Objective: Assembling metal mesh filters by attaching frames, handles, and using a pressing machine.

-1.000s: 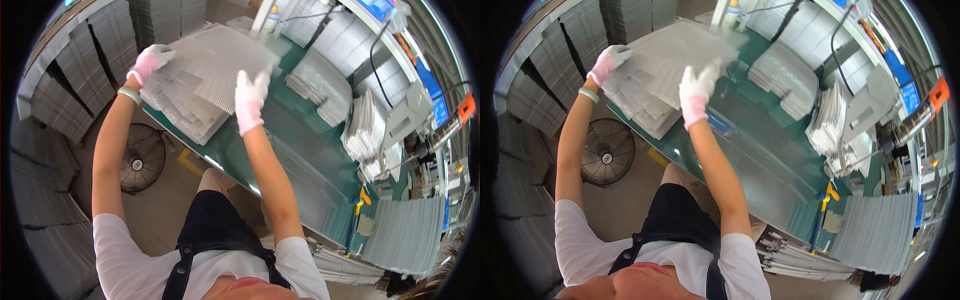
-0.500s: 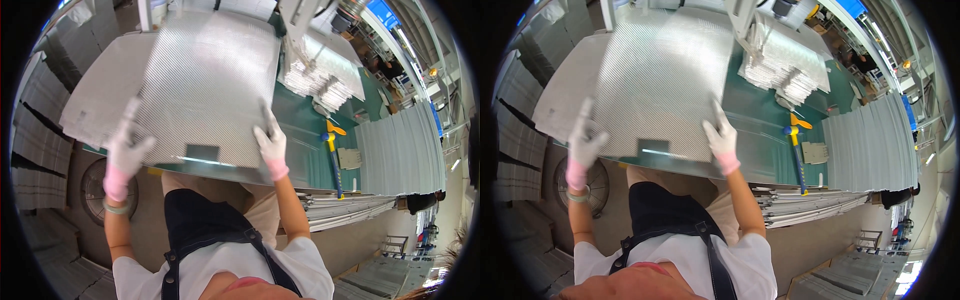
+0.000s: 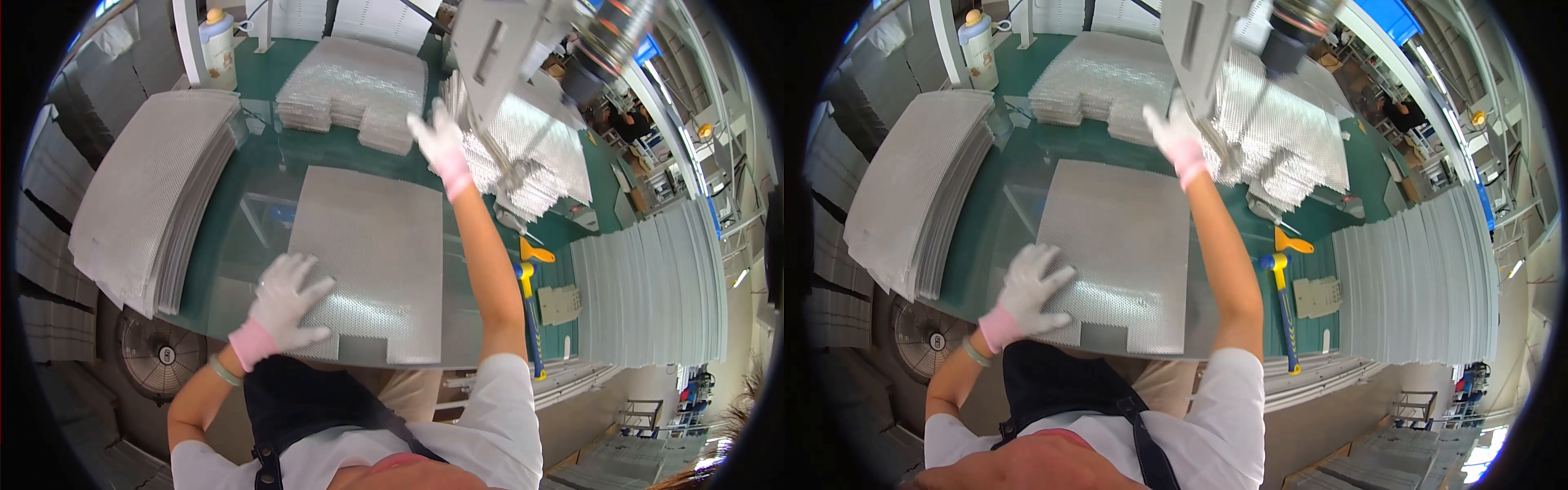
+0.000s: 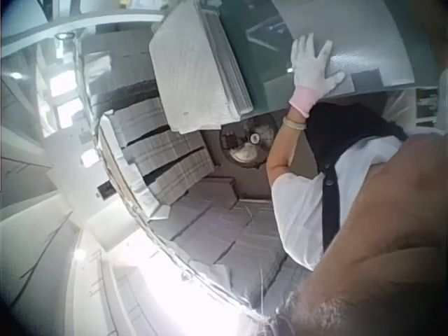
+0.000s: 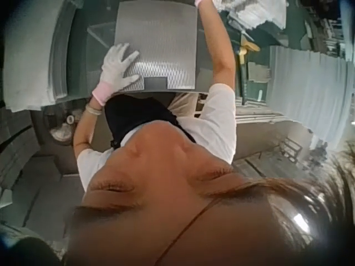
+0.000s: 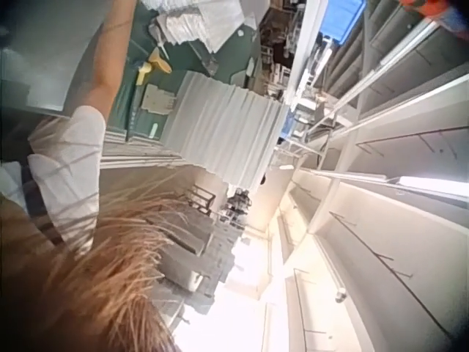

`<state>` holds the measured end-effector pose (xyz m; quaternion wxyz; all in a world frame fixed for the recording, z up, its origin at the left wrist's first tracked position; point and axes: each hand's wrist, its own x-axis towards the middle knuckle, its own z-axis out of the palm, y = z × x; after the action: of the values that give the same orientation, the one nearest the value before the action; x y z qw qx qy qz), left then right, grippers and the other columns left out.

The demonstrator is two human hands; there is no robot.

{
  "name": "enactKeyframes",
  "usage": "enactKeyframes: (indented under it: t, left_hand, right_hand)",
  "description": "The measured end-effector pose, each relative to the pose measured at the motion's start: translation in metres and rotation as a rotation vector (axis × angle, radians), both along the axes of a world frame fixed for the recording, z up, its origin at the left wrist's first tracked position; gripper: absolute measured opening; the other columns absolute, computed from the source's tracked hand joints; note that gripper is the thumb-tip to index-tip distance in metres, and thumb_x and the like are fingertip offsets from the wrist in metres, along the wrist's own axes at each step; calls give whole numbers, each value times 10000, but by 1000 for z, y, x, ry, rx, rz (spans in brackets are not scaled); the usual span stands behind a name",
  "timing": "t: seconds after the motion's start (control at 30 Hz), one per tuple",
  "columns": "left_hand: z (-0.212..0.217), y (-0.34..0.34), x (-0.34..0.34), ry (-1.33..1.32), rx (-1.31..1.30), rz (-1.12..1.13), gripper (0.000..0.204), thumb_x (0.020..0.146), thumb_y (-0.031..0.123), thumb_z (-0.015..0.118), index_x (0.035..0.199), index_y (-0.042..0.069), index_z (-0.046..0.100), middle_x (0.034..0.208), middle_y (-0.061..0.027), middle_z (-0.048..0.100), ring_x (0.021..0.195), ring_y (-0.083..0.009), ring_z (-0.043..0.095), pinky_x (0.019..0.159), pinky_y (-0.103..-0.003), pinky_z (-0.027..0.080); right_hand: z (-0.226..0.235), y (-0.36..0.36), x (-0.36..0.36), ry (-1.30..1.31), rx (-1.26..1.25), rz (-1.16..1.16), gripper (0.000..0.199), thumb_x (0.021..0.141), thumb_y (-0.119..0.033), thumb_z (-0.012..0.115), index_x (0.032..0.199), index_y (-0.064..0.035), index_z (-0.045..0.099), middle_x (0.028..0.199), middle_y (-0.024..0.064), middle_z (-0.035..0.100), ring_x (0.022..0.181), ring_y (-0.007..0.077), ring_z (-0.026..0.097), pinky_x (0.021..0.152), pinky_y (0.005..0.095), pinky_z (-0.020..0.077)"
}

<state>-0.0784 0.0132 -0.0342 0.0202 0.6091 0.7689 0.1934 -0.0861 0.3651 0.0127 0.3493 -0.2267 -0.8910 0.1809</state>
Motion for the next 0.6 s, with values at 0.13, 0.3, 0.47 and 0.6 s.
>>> enactKeyframes:
  t: [0.13,0.3,0.47,0.6]
  left_hand:
    - [-9,14,-2,-25,-125,-90,647,638,485,641,1205,212,491,1292,-220,356,1219,-376,310,1042,-469,207]
    - [-14,17,-8,-57,-49,-92,632,652,510,619,1198,214,501,1291,-212,365,1216,-371,315,1043,-458,206]
    - [-19,17,-16,-39,-22,-79,647,664,531,592,1201,180,502,1282,-208,374,1213,-371,320,1039,-456,217]
    - [-19,7,-25,-197,154,-80,546,715,422,601,1161,114,535,1230,-201,442,1190,-369,365,1037,-447,228]
  right_hand:
    - [-5,57,-74,-69,-405,-199,748,666,-529,633,1087,81,536,1104,269,538,1081,371,496,909,369,395]
    - [23,35,-93,-349,315,-572,631,687,-460,606,1202,-109,504,984,185,606,1006,271,564,825,410,440]
    - [93,-2,-82,226,-349,49,532,820,-213,531,1305,-117,335,1009,168,595,939,262,583,827,388,456]
    - [107,-42,-31,508,-879,417,514,843,-123,502,1320,-84,315,1017,169,589,929,233,583,830,345,462]
